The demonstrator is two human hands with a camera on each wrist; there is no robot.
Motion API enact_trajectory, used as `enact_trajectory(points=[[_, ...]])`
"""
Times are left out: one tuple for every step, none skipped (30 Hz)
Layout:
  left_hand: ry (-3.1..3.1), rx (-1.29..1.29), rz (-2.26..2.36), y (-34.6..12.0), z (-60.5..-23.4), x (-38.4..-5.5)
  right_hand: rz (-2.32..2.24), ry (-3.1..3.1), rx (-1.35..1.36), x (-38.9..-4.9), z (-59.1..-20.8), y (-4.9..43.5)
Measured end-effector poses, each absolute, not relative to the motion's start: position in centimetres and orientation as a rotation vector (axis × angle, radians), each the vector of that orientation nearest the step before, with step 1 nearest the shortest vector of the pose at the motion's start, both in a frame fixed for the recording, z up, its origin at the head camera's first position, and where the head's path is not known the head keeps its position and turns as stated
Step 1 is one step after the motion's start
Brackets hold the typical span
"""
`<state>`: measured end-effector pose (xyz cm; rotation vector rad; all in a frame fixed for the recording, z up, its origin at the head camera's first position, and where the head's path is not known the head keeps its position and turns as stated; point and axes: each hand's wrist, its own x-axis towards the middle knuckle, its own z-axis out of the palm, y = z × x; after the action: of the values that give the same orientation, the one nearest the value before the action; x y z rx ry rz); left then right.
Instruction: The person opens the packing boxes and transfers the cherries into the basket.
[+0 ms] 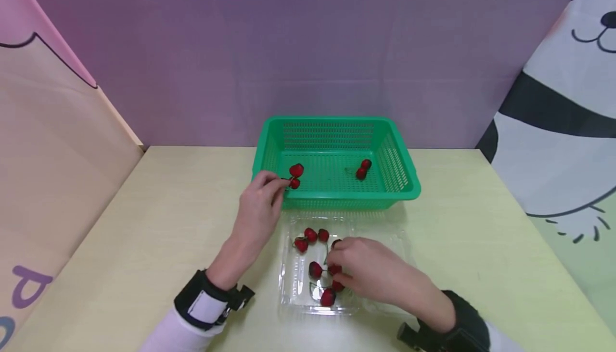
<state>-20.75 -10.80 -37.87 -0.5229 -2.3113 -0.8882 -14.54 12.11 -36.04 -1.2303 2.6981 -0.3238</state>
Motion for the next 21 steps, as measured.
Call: enact_trajectory(points=[[-2.313, -0.520, -0.891, -10.82, -37.86, -20.77, -0.324, 2.695, -1.230, -14.53, -36.06, 12.09], [-2.314, -0.517, -0.894, -10.84, -37.86, -20.80, -0.320, 2.693, -1.233, -14.52, -36.06, 12.08], [-2.314, -0.512, -0.896, -10.87, -37.86, -20.83, -0.317, 2.690, -1.236, -14.51, -36.06, 12.06], [-2.315, -0.507, -0.896, -10.90, -37.86, -20.87, -0.312, 2.686, -1.245, -14.51, -36.06, 12.03], [-2.314, -0.501, -0.895, -10.92, -37.87, -20.90, -0.305, 2.682, -1.253, -14.50, -36.07, 12.01], [-2.314, -0.497, -0.893, -10.95, -37.88, -20.92, -0.296, 2.677, -1.260, -14.49, -36.08, 11.98], [-2.312, -0.494, -0.891, -10.97, -37.91, -20.95, -0.283, 2.674, -1.269, -14.49, -36.09, 11.94], [-2.311, -0.493, -0.888, -10.99, -37.93, -20.97, -0.272, 2.672, -1.279, -14.49, -36.11, 11.89], [-2.311, -0.493, -0.884, -11.01, -37.96, -20.99, -0.261, 2.670, -1.290, -14.48, -36.14, 11.83], [-2.309, -0.496, -0.881, -11.03, -38.01, -21.01, -0.246, 2.670, -1.302, -14.48, -36.19, 11.77], [-2.308, -0.499, -0.879, -11.04, -38.04, -21.02, -0.235, 2.671, -1.312, -14.48, -36.27, 11.71], [-2.308, -0.503, -0.876, -11.06, -38.09, -21.04, -0.225, 2.674, -1.320, -14.48, -36.35, 11.64], [-2.306, -0.508, -0.873, -11.07, -38.13, -21.06, -0.216, 2.679, -1.329, -14.48, -36.43, 11.58], [-2.305, -0.511, -0.870, -11.08, -38.16, -21.08, -0.212, 2.684, -1.340, -14.47, -36.51, 11.53], [-2.303, -0.514, -0.866, -11.09, -38.20, -21.10, -0.206, 2.688, -1.350, -14.45, -36.58, 11.51], [-2.300, -0.516, -0.863, -11.09, -38.23, -21.12, -0.204, 2.693, -1.354, -14.45, -36.64, 11.48], [-2.298, -0.517, -0.862, -11.09, -38.26, -21.14, -0.206, 2.696, -1.360, -14.44, -36.69, 11.47], [-2.295, -0.519, -0.861, -11.10, -38.28, -21.15, -0.208, 2.701, -1.364, -14.43, -36.70, 11.46], [-2.293, -0.521, -0.862, -11.10, -38.29, -21.16, -0.214, 2.705, -1.368, -14.42, -36.72, 11.46], [-2.290, -0.522, -0.863, -11.11, -38.30, -21.16, -0.221, 2.708, -1.372, -14.39, -36.71, 11.48], [-2.287, -0.524, -0.865, -11.11, -38.31, -21.17, -0.226, 2.711, -1.370, -14.38, -36.72, 11.48]])
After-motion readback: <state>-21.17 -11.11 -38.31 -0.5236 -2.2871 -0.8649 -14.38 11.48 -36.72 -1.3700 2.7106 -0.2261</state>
